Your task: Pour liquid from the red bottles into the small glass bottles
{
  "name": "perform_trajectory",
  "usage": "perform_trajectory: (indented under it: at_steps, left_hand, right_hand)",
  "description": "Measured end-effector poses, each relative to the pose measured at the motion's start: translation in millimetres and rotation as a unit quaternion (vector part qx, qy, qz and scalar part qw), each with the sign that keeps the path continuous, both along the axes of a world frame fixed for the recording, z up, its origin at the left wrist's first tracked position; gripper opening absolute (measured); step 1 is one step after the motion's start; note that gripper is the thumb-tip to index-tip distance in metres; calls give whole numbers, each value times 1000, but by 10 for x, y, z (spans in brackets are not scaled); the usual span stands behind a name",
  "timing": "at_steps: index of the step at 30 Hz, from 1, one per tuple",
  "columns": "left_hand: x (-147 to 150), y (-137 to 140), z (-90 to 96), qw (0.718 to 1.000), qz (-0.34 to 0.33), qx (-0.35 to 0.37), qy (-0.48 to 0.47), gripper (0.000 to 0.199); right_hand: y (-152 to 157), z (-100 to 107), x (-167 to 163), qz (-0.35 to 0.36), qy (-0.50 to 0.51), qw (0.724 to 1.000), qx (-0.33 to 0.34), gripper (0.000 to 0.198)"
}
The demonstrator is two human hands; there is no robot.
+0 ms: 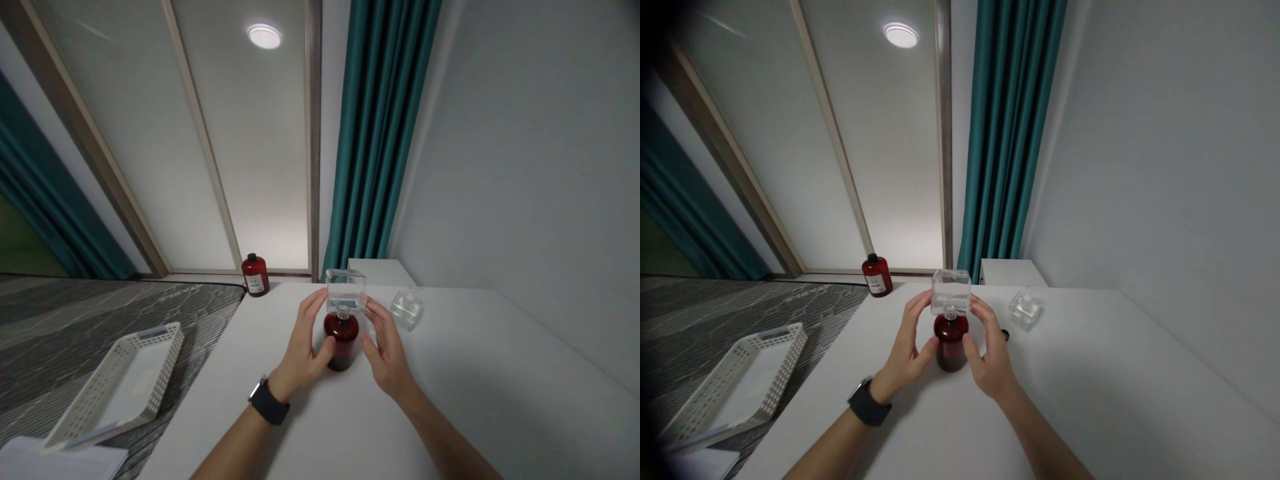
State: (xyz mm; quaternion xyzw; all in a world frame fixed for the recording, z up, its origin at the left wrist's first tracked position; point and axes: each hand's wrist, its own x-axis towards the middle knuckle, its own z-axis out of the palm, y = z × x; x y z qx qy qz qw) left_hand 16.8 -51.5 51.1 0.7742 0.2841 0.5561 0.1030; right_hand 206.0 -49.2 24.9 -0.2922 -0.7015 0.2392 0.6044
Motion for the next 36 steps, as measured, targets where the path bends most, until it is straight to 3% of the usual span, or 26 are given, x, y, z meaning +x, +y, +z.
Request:
perform_trajectory:
  at_steps: [36]
  left_hand:
    - [-1,-17,21,1000,2,13,-6,55]
  right_hand:
    - [-1,-8,6,-4,2,1000,13,40]
